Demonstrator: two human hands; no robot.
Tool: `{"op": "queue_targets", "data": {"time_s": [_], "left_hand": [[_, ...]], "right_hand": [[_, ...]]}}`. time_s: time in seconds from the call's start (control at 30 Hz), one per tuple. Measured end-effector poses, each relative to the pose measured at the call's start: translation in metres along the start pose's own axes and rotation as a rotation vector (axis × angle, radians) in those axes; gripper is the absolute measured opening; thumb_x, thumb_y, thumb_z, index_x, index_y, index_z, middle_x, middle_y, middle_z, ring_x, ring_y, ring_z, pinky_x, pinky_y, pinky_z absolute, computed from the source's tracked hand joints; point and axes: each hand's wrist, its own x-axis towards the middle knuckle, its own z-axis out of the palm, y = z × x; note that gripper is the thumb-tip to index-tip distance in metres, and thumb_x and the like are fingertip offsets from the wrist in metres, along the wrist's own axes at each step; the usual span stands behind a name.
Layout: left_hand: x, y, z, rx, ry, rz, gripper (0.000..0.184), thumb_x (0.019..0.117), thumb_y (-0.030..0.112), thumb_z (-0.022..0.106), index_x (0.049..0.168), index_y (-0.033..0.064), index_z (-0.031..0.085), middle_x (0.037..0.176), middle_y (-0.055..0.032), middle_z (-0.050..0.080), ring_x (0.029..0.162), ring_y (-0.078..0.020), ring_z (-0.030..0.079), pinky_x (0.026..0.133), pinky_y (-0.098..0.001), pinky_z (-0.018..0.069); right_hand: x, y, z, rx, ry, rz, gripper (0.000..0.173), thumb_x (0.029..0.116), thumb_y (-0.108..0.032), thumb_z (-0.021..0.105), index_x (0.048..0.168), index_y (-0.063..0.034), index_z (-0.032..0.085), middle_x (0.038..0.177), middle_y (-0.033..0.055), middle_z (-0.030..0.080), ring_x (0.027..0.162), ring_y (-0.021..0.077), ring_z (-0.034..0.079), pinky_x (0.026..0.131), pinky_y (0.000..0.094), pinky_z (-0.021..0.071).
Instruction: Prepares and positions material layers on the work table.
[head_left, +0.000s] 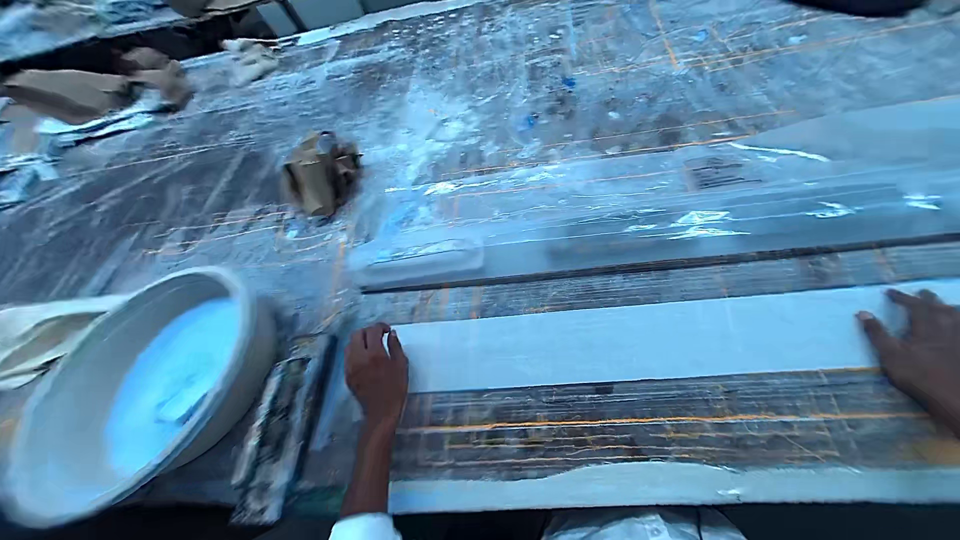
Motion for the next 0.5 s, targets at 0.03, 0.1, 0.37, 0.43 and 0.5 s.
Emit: {"op": "queue_targets", "data": {"time_s": [0.03, 0.1, 0.37, 0.43, 0.5], "left_hand": [[-0.011, 0.026, 0.007, -0.060, -0.011, 0.115, 0.032, 0.1067, 0.022, 0.052, 0.123, -0.0032, 0.064, 0.123, -0.0300, 0.062, 0.111, -0.0494, 0.062, 0.093, -0.0644, 0.0510], [-0.045, 0.087, 0.028, -0.186, -0.128, 0.350, 0.045, 0.1060, 0.033, 0.051, 0.136, 0.0010, 0.060, 0.139, -0.0248, 0.058, 0.128, -0.0447, 0.057, 0.104, -0.0622, 0.0473], [-0.088, 0.098, 0.078, 0.082, -0.195, 0.113, 0.087, 0.1020, 0.070, 0.023, 0.162, 0.0070, 0.030, 0.167, -0.0234, 0.026, 0.154, -0.0492, 0.021, 0.118, -0.0757, 0.0159], [-0.085, 0.100, 0.075, 0.154, -0.152, -0.046, 0.094, 0.1008, 0.072, 0.021, 0.161, 0.0003, 0.028, 0.165, -0.0314, 0.021, 0.153, -0.0531, 0.019, 0.118, -0.0744, 0.0166], [-0.101, 0.167, 0.074, 0.067, -0.121, 0.100, 0.089, 0.1035, 0.065, 0.026, 0.157, -0.0053, 0.032, 0.164, -0.0330, 0.023, 0.153, -0.0524, 0.020, 0.120, -0.0704, 0.0176]], "right_hand": [[-0.002, 0.000, -0.001, -0.004, 0.014, 0.014, 0.076, 0.0980, -0.069, 0.038, 0.155, -0.0183, 0.044, 0.164, 0.0201, 0.032, 0.151, 0.0503, 0.022, 0.111, 0.0813, 0.0128], [-0.004, -0.003, -0.005, -0.034, 0.019, 0.045, 0.073, 0.0983, -0.069, 0.039, 0.154, -0.0215, 0.046, 0.164, 0.0157, 0.034, 0.152, 0.0473, 0.023, 0.112, 0.0804, 0.0149], [-0.005, -0.013, -0.007, -0.043, -0.021, 0.094, 0.072, 0.0983, -0.071, 0.036, 0.154, -0.0271, 0.046, 0.167, 0.0068, 0.032, 0.155, 0.0414, 0.020, 0.115, 0.0775, 0.0102], [-0.002, -0.015, -0.005, -0.034, -0.018, 0.099, 0.073, 0.0983, -0.072, 0.033, 0.155, -0.0283, 0.045, 0.168, 0.0063, 0.030, 0.155, 0.0417, 0.017, 0.115, 0.0778, 0.0073], [-0.004, -0.014, -0.002, -0.028, -0.016, 0.094, 0.074, 0.0987, -0.073, 0.031, 0.156, -0.0283, 0.044, 0.168, 0.0064, 0.029, 0.156, 0.0428, 0.016, 0.115, 0.0786, 0.0062]]}}
